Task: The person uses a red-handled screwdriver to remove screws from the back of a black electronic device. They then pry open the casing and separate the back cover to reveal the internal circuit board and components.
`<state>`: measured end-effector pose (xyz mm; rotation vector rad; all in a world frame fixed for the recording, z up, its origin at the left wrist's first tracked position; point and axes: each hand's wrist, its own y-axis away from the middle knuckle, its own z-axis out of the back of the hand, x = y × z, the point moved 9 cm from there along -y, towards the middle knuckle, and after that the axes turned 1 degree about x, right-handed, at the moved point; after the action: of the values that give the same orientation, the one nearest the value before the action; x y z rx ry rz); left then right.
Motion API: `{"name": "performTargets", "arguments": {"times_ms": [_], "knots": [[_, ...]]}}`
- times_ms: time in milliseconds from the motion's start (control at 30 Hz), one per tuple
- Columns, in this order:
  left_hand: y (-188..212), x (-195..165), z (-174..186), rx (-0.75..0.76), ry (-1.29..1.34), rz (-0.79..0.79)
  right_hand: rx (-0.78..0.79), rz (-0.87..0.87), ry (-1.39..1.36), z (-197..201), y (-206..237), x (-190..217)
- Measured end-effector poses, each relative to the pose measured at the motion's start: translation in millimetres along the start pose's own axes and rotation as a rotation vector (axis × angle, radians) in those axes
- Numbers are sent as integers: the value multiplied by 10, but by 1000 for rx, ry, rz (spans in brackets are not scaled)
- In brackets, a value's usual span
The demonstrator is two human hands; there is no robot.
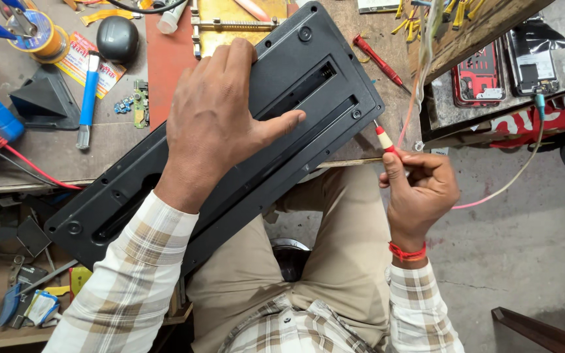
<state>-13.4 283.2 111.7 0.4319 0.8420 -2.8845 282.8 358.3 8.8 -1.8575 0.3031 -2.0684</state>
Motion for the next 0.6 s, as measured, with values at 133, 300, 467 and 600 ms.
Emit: {"name": "performTargets", "arguments": {"times_ms": [133,300,467,600], "knots": [[3,2,-10,13,-7,6,-29,-38,-176,90,-34,19],[3,5,-24,16,-15,8,-79,-21,-278,234,-105,-41],[-8,17,-31,17,-17,16,-256,-148,-541,503,-189,-297],[6,16,-27,21,-5,17,-230,-150,-705,607,-267,-177]]}}
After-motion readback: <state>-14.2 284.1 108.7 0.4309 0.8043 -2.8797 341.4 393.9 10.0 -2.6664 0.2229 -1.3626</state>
